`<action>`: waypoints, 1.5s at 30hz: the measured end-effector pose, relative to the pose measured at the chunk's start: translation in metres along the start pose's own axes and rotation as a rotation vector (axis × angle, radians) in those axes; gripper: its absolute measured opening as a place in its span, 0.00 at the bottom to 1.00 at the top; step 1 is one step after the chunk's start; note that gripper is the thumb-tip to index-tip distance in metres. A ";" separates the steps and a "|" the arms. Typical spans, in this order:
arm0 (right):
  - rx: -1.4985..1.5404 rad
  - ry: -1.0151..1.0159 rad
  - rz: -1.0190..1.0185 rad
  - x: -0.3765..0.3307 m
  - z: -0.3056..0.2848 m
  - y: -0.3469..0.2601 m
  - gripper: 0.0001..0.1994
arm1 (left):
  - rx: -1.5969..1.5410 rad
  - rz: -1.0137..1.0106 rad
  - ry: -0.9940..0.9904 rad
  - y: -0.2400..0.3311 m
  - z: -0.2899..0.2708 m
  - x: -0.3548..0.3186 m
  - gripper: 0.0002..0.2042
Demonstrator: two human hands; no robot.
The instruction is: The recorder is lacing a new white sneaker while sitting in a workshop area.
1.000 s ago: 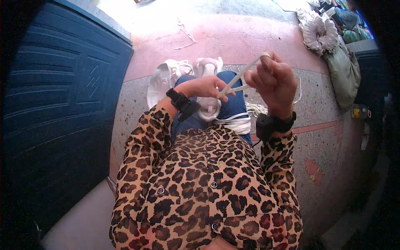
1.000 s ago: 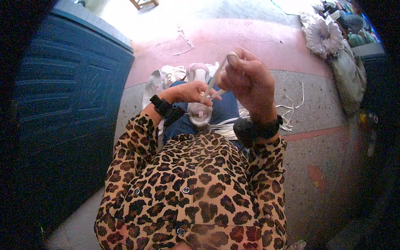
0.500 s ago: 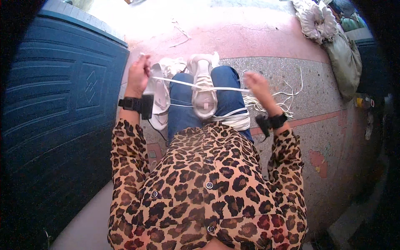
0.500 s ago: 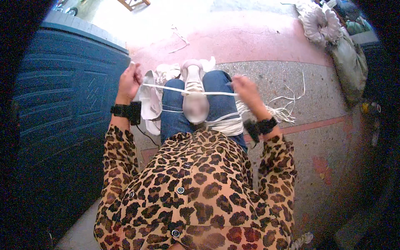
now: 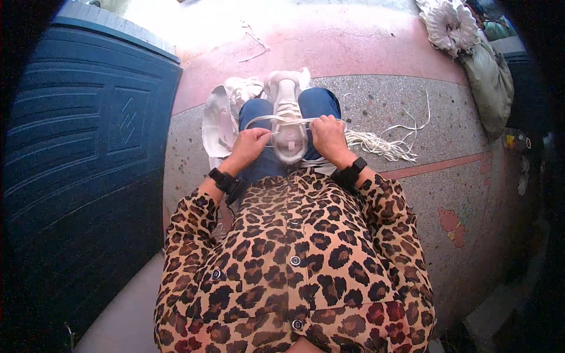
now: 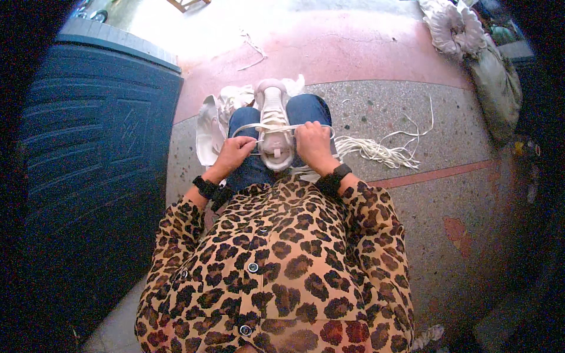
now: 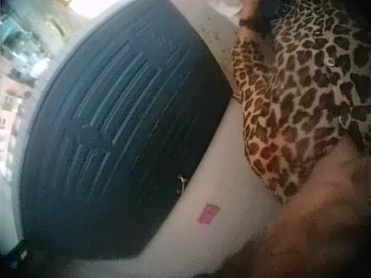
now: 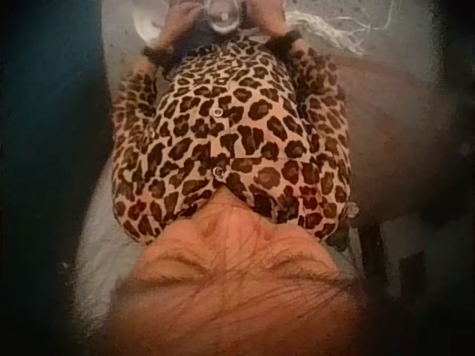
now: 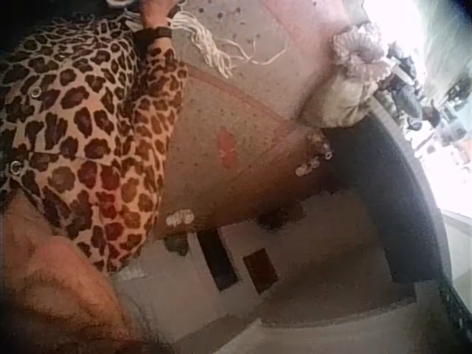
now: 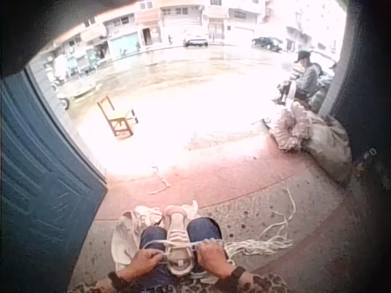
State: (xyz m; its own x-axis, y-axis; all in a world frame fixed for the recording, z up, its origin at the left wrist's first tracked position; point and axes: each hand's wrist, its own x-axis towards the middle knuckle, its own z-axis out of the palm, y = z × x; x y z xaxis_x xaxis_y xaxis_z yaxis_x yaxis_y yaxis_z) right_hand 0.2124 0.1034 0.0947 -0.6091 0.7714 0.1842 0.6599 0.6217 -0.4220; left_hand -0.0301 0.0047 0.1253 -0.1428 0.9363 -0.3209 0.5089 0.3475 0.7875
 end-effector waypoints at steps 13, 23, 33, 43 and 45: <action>-0.067 -0.144 -0.209 0.014 0.001 -0.006 0.04 | 0.121 -0.020 0.271 -0.009 0.011 0.004 0.13; -0.134 0.005 -0.141 0.001 0.021 -0.006 0.02 | 0.754 0.465 0.376 -0.015 0.033 0.012 0.03; -0.093 -0.018 -0.114 -0.012 0.032 -0.004 0.08 | 0.829 0.455 0.362 -0.019 0.040 0.010 0.11; -0.148 -0.069 -0.263 -0.002 0.042 -0.022 0.07 | 0.977 0.627 0.193 -0.015 0.057 0.022 0.07; -0.237 -0.117 -0.276 0.003 0.043 -0.027 0.07 | 1.080 0.581 0.095 -0.012 0.056 0.025 0.08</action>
State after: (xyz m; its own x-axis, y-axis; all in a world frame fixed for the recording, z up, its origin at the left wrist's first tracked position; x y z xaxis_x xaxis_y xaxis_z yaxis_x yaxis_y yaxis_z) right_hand 0.1738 0.0831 0.0681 -0.8152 0.5584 0.1538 0.5391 0.8286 -0.1512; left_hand 0.0084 0.0208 0.0787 0.3014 0.9535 0.0076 0.9523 -0.3006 -0.0534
